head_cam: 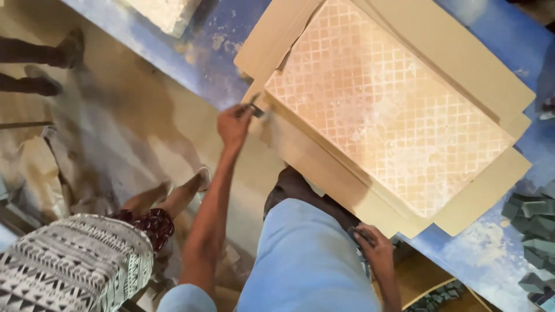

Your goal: The person packs a large patterned tile into an open cardboard box on a workbench, pressing it down and folding the box flaps around it, then adjusts the box position on the table. Other people nearby assist with the box and surrounding items.

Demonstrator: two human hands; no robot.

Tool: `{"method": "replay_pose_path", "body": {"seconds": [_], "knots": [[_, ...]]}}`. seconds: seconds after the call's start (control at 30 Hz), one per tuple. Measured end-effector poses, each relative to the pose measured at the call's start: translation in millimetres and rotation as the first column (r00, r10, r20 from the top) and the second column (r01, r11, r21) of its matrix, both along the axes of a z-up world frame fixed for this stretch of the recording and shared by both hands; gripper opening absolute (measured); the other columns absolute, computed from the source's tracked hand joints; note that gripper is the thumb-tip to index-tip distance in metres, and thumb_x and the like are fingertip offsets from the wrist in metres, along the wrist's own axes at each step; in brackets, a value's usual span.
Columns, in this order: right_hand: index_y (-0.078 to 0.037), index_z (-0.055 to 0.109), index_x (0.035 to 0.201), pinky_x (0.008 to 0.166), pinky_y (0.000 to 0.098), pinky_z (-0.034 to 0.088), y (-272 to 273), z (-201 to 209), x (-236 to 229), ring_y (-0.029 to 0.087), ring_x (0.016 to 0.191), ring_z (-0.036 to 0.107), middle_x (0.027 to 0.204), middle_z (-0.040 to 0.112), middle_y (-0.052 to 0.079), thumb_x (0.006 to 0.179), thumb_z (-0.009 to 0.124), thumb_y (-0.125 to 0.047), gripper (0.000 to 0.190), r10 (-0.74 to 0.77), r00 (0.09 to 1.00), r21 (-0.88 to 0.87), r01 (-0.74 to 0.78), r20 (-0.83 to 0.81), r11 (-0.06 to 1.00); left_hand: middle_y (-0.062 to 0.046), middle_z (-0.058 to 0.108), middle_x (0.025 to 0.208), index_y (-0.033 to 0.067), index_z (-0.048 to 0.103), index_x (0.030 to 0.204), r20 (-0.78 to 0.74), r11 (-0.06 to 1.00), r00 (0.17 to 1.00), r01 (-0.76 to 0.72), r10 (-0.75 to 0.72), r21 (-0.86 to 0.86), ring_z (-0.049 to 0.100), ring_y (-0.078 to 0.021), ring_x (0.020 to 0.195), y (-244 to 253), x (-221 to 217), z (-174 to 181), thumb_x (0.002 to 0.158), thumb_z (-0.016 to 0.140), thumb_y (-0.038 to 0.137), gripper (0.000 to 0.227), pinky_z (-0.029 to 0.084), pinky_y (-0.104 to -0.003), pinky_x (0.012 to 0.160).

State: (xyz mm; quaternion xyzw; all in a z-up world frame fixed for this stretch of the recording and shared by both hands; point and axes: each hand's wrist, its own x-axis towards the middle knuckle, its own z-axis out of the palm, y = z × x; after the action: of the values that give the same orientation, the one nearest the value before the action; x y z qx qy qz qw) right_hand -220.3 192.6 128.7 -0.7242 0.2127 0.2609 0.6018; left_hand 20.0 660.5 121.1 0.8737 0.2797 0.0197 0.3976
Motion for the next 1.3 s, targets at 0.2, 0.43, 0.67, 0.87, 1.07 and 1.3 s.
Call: {"method": "replay_pose_path", "body": {"seconds": [0.2,0.43,0.67,0.87,1.07,1.3], "knots": [[0.001,0.071,0.112,0.065,0.0365,0.055,-49.4,-6.4,9.8,0.021,0.070,0.067,0.083,0.074,0.013,0.104,0.071,-0.035,0.038,-0.375,0.849,-0.560,0.117,-0.373,0.820,-0.011,0.078,0.084,0.0113,0.083,0.096,0.002,0.994,0.998,0.057,-0.057,0.091,0.074,-0.0295,0.076,2.4,61.3,-28.3,0.076,0.082,0.039,0.034,0.057,-0.040,0.070],[-0.007,0.065,0.134,0.053,0.0325,0.056,-181.6,-134.3,-21.4,0.026,0.072,0.066,0.099,0.066,0.021,0.075,0.077,-0.008,0.061,0.367,0.929,-0.932,-0.089,0.050,0.351,-0.014,0.077,0.093,0.0099,0.083,0.095,0.157,0.888,0.899,0.352,-0.408,0.295,0.072,-0.0363,0.082,7.7,80.7,-79.0,0.077,0.085,0.040,0.035,0.056,-0.045,0.072],[0.006,0.058,0.132,0.069,0.0359,0.061,-132.8,-94.8,24.8,0.026,0.081,0.075,0.096,0.074,0.019,0.099,0.064,-0.015,0.040,-0.682,0.729,-0.179,0.680,0.059,0.711,-0.016,0.075,0.083,0.0011,0.078,0.104,-0.116,0.915,0.911,0.403,-0.397,0.032,0.073,-0.0289,0.073,-2.1,93.4,-30.3,0.095,0.078,0.026,0.027,0.056,-0.040,0.067],[0.010,0.049,0.133,0.091,0.0448,0.062,-119.1,-87.2,23.6,0.034,0.100,0.073,0.108,0.070,0.023,0.092,0.068,-0.010,0.050,-0.841,0.538,0.137,0.838,-0.053,0.528,-0.019,0.075,0.097,-0.0098,0.067,0.125,-0.147,0.790,0.942,0.161,-0.302,-0.591,0.076,-0.0263,0.082,15.9,90.4,-35.7,0.101,0.067,0.019,0.037,0.062,-0.038,0.071],[0.002,0.046,0.125,0.099,0.0477,0.057,-103.0,-80.1,33.2,0.033,0.106,0.070,0.116,0.068,0.021,0.092,0.069,-0.017,0.045,-0.788,0.605,0.320,0.773,-0.115,0.548,-0.022,0.075,0.103,-0.0106,0.066,0.126,-0.255,0.801,0.909,0.127,-0.330,-0.585,0.076,-0.0305,0.089,11.3,101.1,-28.9,0.103,0.064,0.020,0.039,0.063,-0.042,0.075],[0.008,0.064,0.120,0.095,0.0408,0.059,-103.0,-72.2,18.2,0.027,0.101,0.072,0.108,0.072,0.019,0.095,0.072,-0.017,0.037,-0.796,0.605,0.153,0.788,-0.014,0.596,-0.020,0.075,0.103,-0.0080,0.066,0.126,-0.226,0.794,0.919,0.133,-0.323,-0.594,0.076,-0.0293,0.090,11.1,94.7,-28.1,0.101,0.067,0.025,0.041,0.064,-0.042,0.075]]}}
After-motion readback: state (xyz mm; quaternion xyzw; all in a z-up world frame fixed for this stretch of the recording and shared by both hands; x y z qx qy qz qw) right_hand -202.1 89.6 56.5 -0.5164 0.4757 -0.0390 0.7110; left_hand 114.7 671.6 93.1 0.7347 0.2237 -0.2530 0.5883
